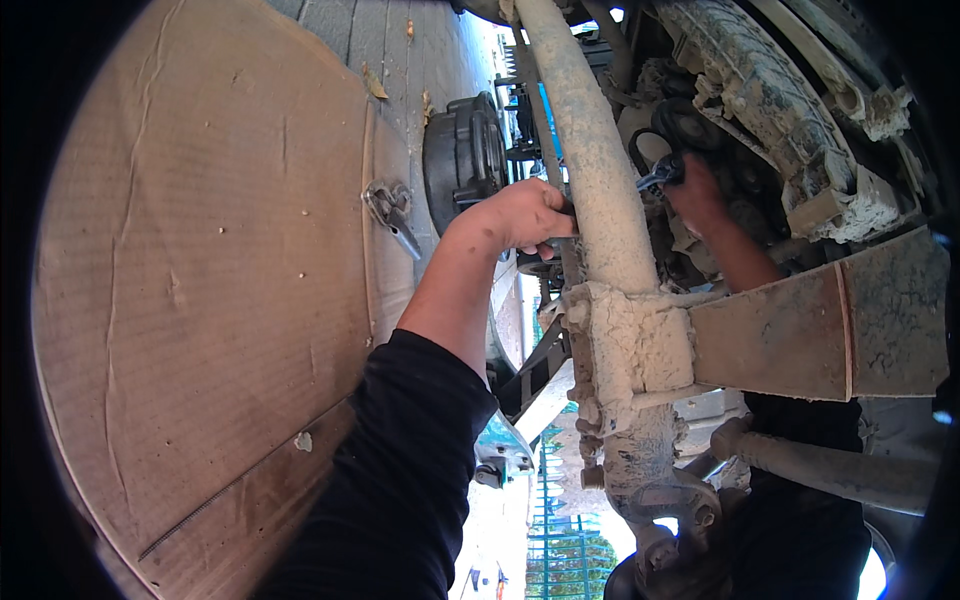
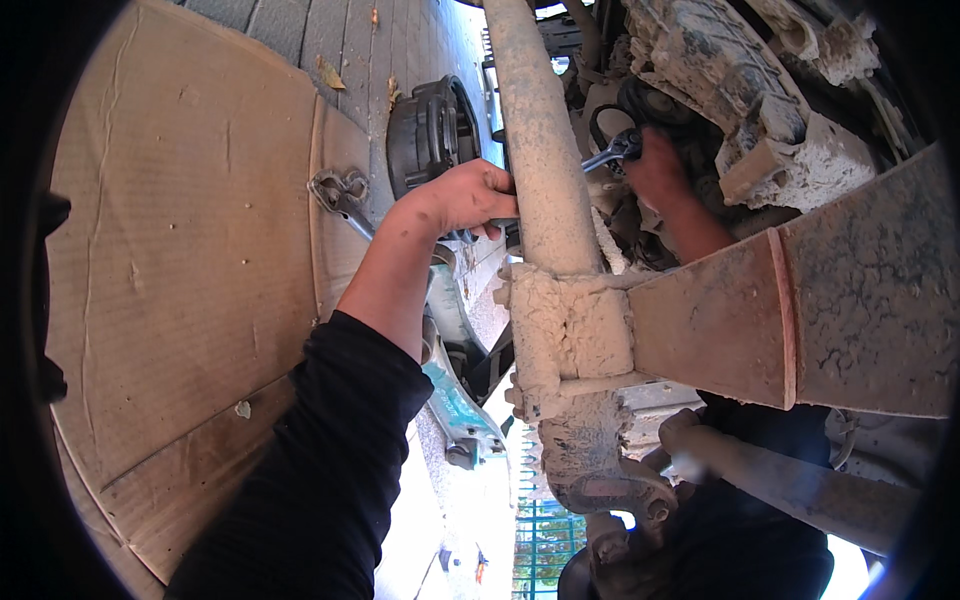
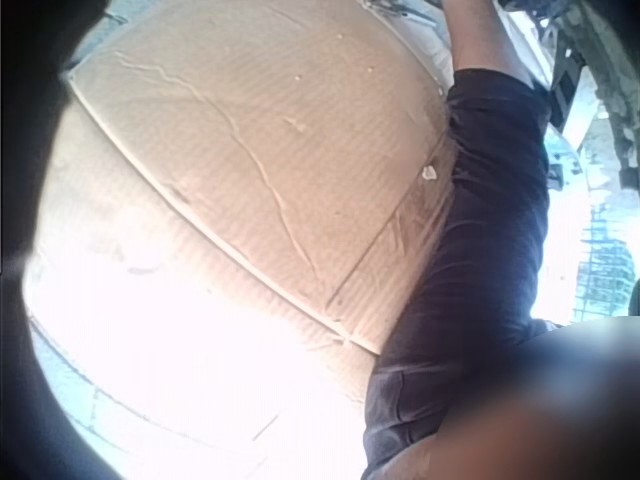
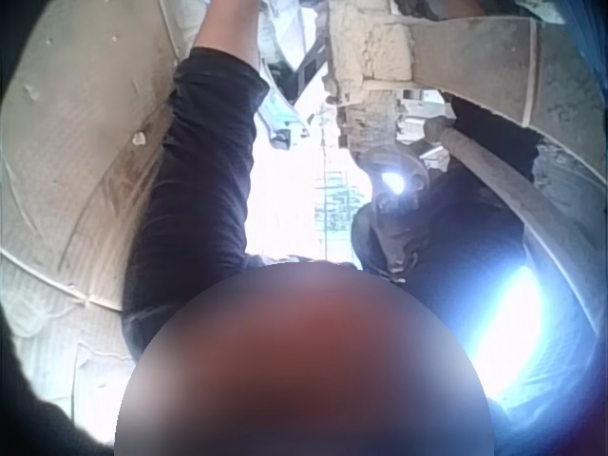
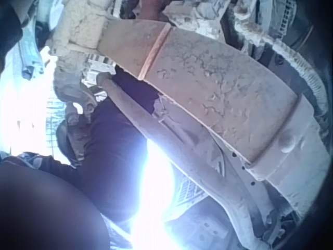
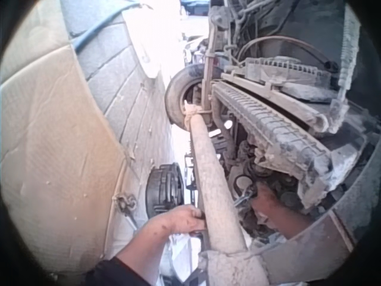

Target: The person uses a ratchet wrench to loosen and remove a bolt from a vehicle's undercarriage suspension component. The person then reaches into the assembly to adjust or remove an internal part. The task is performed under the vehicle with a cardboard sheet on the ground.

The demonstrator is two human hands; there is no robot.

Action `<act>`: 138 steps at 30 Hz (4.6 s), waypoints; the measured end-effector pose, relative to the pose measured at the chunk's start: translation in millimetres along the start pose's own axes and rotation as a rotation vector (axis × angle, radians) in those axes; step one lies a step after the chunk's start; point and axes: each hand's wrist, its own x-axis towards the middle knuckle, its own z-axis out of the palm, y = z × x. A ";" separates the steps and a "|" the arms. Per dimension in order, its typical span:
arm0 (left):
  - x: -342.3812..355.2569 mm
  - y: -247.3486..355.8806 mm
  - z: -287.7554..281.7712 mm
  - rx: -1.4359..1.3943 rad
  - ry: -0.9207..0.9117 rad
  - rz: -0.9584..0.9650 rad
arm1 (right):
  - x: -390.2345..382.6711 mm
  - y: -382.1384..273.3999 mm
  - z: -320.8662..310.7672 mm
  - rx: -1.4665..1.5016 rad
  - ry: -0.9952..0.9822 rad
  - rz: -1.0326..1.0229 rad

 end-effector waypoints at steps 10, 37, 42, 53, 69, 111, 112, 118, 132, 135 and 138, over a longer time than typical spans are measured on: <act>-2.1 13.4 -17.0 0.373 0.010 0.013 | -5.5 -46.0 -29.9 0.014 -0.148 0.215; 33.1 19.2 -27.2 0.911 0.662 -0.074 | -3.2 -80.3 -12.8 0.003 -0.132 0.211; 33.7 23.9 -28.4 0.933 0.615 -0.023 | -6.4 -77.0 -11.1 -0.031 -0.091 0.185; 18.7 26.3 -13.7 0.820 0.603 0.027 | -2.8 -70.1 -1.6 -0.057 -0.119 0.188; 1.1 -19.8 89.8 0.285 0.780 0.263 | -0.1 -36.4 -10.6 0.014 -0.142 0.170; -8.9 -19.8 28.6 -0.261 -0.101 0.053 | -3.7 -34.8 -30.9 -0.048 -0.168 0.101; -11.2 -17.9 27.9 -0.255 -0.089 0.045 | -2.4 -37.5 -31.7 -0.049 -0.187 0.100; -10.3 4.6 -3.3 0.691 0.695 0.007 | 2.6 -75.0 -22.6 -0.075 -0.193 0.156; -25.0 25.9 -6.7 0.341 -0.082 0.169 | 2.8 -33.6 -24.3 -0.079 -0.111 0.017; -23.6 17.2 4.1 0.150 -0.100 0.041 | 1.4 -34.7 -35.4 -0.106 -0.151 -0.005; -18.3 12.4 -8.7 0.533 0.042 0.179 | 1.7 -53.6 -40.7 -0.131 -0.249 0.066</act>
